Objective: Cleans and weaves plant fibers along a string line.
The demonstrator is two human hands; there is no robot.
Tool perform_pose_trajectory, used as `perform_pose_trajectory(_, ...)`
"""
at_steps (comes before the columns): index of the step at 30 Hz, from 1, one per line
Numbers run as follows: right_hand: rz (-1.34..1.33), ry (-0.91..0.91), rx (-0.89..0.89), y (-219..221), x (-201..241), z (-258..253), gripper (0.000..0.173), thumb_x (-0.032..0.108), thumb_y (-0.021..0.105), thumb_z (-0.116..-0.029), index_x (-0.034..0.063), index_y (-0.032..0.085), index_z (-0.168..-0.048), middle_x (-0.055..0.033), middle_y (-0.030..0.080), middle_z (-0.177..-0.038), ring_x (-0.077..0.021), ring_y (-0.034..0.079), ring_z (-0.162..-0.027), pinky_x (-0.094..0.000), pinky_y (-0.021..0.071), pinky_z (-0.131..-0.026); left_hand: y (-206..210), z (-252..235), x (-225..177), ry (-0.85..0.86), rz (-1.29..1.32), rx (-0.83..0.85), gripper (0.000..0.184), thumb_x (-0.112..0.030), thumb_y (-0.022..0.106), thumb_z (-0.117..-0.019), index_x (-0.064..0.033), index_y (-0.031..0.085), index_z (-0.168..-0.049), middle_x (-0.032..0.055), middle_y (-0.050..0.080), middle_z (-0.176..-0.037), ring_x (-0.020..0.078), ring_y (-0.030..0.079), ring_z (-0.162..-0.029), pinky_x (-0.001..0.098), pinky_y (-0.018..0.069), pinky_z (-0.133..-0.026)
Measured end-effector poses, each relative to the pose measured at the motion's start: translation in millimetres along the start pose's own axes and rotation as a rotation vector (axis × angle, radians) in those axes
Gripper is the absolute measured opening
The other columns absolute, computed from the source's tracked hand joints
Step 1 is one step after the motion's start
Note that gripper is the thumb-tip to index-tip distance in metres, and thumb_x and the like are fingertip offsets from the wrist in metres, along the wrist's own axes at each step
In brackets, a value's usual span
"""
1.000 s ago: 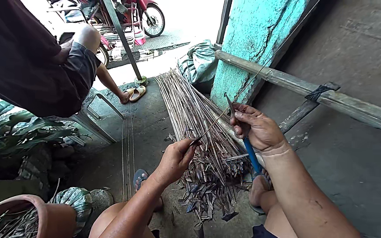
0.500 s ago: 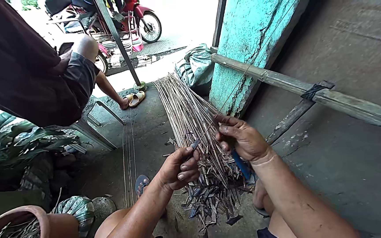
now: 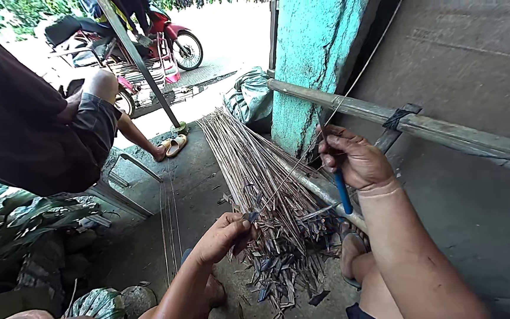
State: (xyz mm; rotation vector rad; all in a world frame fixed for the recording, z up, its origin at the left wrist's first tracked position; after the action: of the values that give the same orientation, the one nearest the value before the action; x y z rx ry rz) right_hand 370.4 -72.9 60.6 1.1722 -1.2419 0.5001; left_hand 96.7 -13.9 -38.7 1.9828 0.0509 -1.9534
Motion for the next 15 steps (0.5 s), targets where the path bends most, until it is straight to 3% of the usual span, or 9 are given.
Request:
perform_pose_trajectory(2, 0.027, -0.104, -0.021, -5.7, 16.3, 4.9, 0.030, 0.012, 0.042, -0.1072, 0.0069, 0.064, -0.127, -0.0064, 0.070, -0.084, -0.0075, 0.060, -0.053, -0.0210, 0.0532, -0.046, -9.0, 0.7, 1.1, 0.019, -0.401, -0.050, 0.031, -0.026, 0.051, -0.1049, -0.0081, 0.073, -0.093, -0.0034, 0.067, -0.077, 0.0029, 0.061, -0.065, 0.0217, 0.0531, -0.062)
perform_pose_trajectory(5, 0.096, -0.263, 0.005, 3.4, 41.7, 19.1, 0.029, 0.009, 0.046, -0.1063, 0.0060, 0.065, -0.127, -0.0065, 0.071, -0.087, -0.0090, 0.063, -0.055, -0.0226, 0.0560, -0.047, -18.9, -3.3, 15.2, -0.118, -1.049, -0.136, 0.024, -0.023, 0.057, -0.0983, -0.0090, 0.077, -0.097, 0.0059, 0.069, -0.100, 0.0142, 0.065, -0.094, 0.0335, 0.0535, -0.085)
perform_pose_trajectory(7, 0.129, -0.325, 0.030, 9.4, 52.5, 26.8, 0.027, 0.009, 0.048, -0.1056, 0.0069, 0.066, -0.126, -0.0058, 0.072, -0.088, -0.0091, 0.064, -0.055, -0.0227, 0.0567, -0.048, -29.0, -6.3, 32.6, -0.269, -1.219, -0.146, 0.024, -0.023, 0.059, -0.0971, -0.0090, 0.078, -0.103, 0.0113, 0.069, -0.111, 0.0238, 0.065, -0.109, 0.0426, 0.0515, -0.097)
perform_pose_trajectory(11, 0.111, -0.325, 0.024, 10.2, 55.9, 31.7, 0.029, 0.009, 0.046, -0.1056, 0.0087, 0.066, -0.126, -0.0055, 0.070, -0.084, -0.0091, 0.063, -0.053, -0.0230, 0.0567, -0.046, -41.2, -14.3, 49.9, -0.312, -1.170, -0.160, 0.025, -0.014, 0.054, -0.0974, -0.0077, 0.072, -0.114, 0.0123, 0.068, -0.111, 0.0247, 0.066, -0.106, 0.0434, 0.0525, -0.096)
perform_pose_trajectory(15, 0.093, -0.204, 0.047, 16.1, 26.5, 26.3, 0.028, 0.008, 0.049, -0.1038, 0.0101, 0.062, -0.129, -0.0097, 0.070, -0.081, -0.0122, 0.063, -0.052, -0.0256, 0.0569, -0.048, -30.6, -18.8, 35.2, -0.077, -1.043, -0.233, 0.021, -0.015, 0.056, -0.0985, -0.0066, 0.072, -0.108, 0.0079, 0.070, -0.102, 0.0145, 0.067, -0.093, 0.0314, 0.0554, -0.087)
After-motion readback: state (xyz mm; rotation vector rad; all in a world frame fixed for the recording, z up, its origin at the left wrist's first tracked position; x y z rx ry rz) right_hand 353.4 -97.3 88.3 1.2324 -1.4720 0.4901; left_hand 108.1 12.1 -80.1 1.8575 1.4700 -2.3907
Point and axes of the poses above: each hand's wrist, its own z-axis away from the middle knuckle, its own y-axis out of the palm, x = y × z, the point moved 9 cm from there along -z, towards the middle knuckle
